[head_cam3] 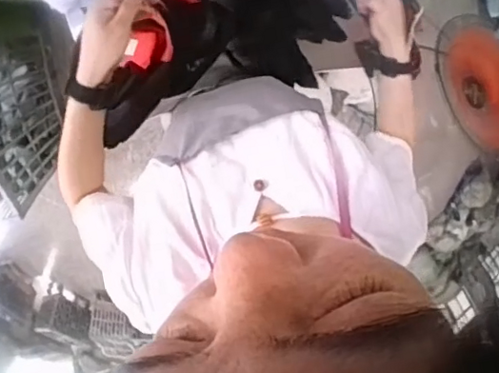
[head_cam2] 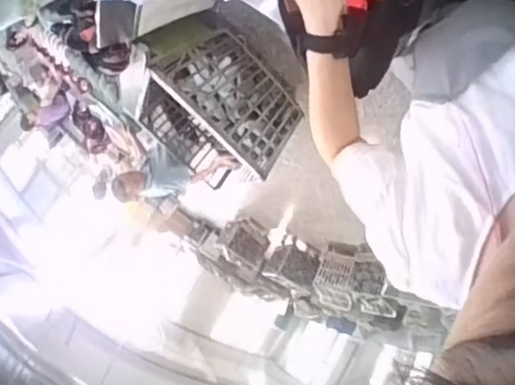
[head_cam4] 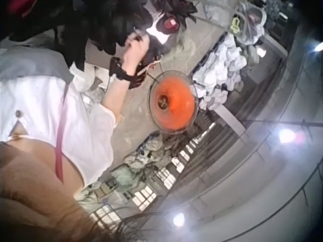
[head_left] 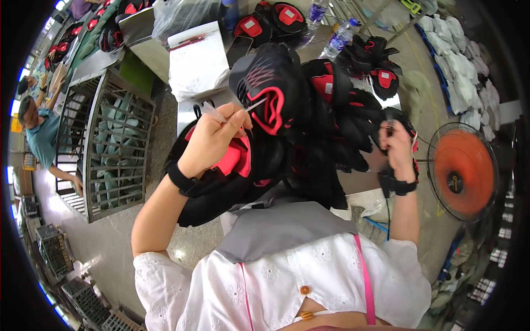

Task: The recorder organizes black and red footwear components on a metal table and moves them between stations in a factory.

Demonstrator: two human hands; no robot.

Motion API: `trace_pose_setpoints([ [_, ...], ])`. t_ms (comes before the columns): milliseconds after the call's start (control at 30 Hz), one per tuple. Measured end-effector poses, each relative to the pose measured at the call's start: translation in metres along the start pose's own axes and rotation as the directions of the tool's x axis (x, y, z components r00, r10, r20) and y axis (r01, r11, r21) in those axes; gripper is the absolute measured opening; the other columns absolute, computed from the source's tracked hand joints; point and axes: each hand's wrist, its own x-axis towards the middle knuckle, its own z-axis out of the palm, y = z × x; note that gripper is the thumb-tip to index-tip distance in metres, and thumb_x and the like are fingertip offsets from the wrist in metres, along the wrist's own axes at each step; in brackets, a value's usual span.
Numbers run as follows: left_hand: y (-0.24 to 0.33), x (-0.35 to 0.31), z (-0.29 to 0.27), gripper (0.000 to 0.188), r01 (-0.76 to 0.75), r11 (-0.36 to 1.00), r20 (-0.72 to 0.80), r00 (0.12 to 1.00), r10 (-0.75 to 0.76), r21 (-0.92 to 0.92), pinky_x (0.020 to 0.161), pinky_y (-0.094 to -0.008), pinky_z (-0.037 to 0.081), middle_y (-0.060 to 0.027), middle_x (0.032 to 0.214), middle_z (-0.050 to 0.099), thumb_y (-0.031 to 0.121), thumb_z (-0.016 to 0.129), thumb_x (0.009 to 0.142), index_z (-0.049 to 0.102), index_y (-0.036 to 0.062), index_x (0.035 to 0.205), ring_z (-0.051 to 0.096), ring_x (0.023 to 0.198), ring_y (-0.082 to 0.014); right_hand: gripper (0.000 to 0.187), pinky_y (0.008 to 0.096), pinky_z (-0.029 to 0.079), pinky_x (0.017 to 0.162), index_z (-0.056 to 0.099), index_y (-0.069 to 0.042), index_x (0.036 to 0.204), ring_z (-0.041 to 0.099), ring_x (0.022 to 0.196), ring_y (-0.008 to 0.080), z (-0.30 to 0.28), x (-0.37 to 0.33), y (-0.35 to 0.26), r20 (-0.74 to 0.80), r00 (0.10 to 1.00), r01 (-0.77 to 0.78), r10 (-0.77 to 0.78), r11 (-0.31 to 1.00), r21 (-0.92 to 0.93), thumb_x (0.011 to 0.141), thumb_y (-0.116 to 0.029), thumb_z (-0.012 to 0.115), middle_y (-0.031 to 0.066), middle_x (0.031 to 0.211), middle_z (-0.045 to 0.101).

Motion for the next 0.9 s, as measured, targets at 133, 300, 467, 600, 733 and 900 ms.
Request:
trace_pose_setpoints([
  [133,-0.024,-0.006,-0.002,0.025,0.098,0.993,0.045,0.994,-0.101,0.063,0.068,-0.0223,0.045,-0.0042,0.079,0.056,0.02,0.043,0.094,0.055,-0.0005,0.086,0.053,0.073,-0.0085,0.014,0.0182,0.034,0.046,0.052,-0.002,0.09,0.04,0.052,0.0036,0.089,0.002,-0.005,0.205,0.973,-0.089,0.107,0.991,-0.096,0.082,-0.013,0.054,-0.003,0.066,0.046],
  [300,-0.079,-0.031,-0.007,0.022,0.267,0.942,-0.081,0.963,-0.256,0.205,0.057,-0.0228,0.042,-0.0039,0.064,0.053,0.013,0.044,0.092,0.056,-0.0049,0.087,0.052,0.06,-0.0103,0.021,0.0186,0.035,0.046,0.051,-0.001,0.093,0.041,0.05,0.0034,0.135,-0.005,0.001,0.44,0.884,-0.157,0.157,0.987,-0.036,0.089,-0.022,0.052,-0.0021,0.064,0.047],
  [467,-0.075,-0.049,0.005,0.016,0.309,0.893,-0.084,0.932,-0.354,-0.328,0.055,-0.0221,0.04,-0.0015,0.059,0.046,0.01,0.045,0.091,0.051,-0.0044,0.087,0.052,0.055,-0.0114,0.031,0.02,0.038,0.051,0.047,-0.002,0.115,0.042,0.054,0.0043,0.173,-0.009,0.0,0.599,0.778,0.015,0.189,0.948,-0.318,0.091,-0.023,0.047,-0.0016,0.068,0.047],
  [600,-0.068,-0.06,0.006,0.019,0.268,0.884,-0.073,0.945,-0.319,-0.384,0.055,-0.0209,0.04,-0.001,0.057,0.047,0.012,0.047,0.09,0.051,-0.0024,0.079,0.053,0.057,-0.0113,0.025,0.0214,0.039,0.054,0.049,-0.002,0.108,0.046,0.058,0.0066,0.183,0.008,-0.002,0.569,0.822,0.162,0.026,0.947,-0.278,0.09,-0.02,0.046,0.0005,0.072,0.049],
  [733,-0.094,-0.063,-0.021,0.027,0.14,0.99,-0.365,0.922,-0.13,-0.001,0.073,-0.0264,0.046,-0.0101,0.094,0.051,0.008,0.055,0.084,0.048,-0.0033,0.107,0.054,0.085,-0.019,0.022,0.0262,0.042,0.054,0.052,0.0,0.099,0.049,0.054,0.0107,0.165,0.034,0.01,0.443,0.894,0.076,0.072,0.948,-0.309,0.089,-0.02,0.049,0.0067,0.072,0.055],
  [900,-0.039,-0.017,-0.022,0.042,-0.099,0.6,-0.095,0.954,0.283,0.794,0.094,-0.0404,0.035,-0.016,0.12,0.044,0.008,0.06,0.075,0.046,0.0036,0.114,0.04,0.113,-0.0322,0.017,0.0373,0.047,0.064,0.056,-0.004,0.088,0.055,0.086,0.0275,0.145,0.071,0.043,0.368,0.907,0.415,-0.203,0.565,-0.713,0.072,-0.004,0.05,0.007,0.104,0.056],
])
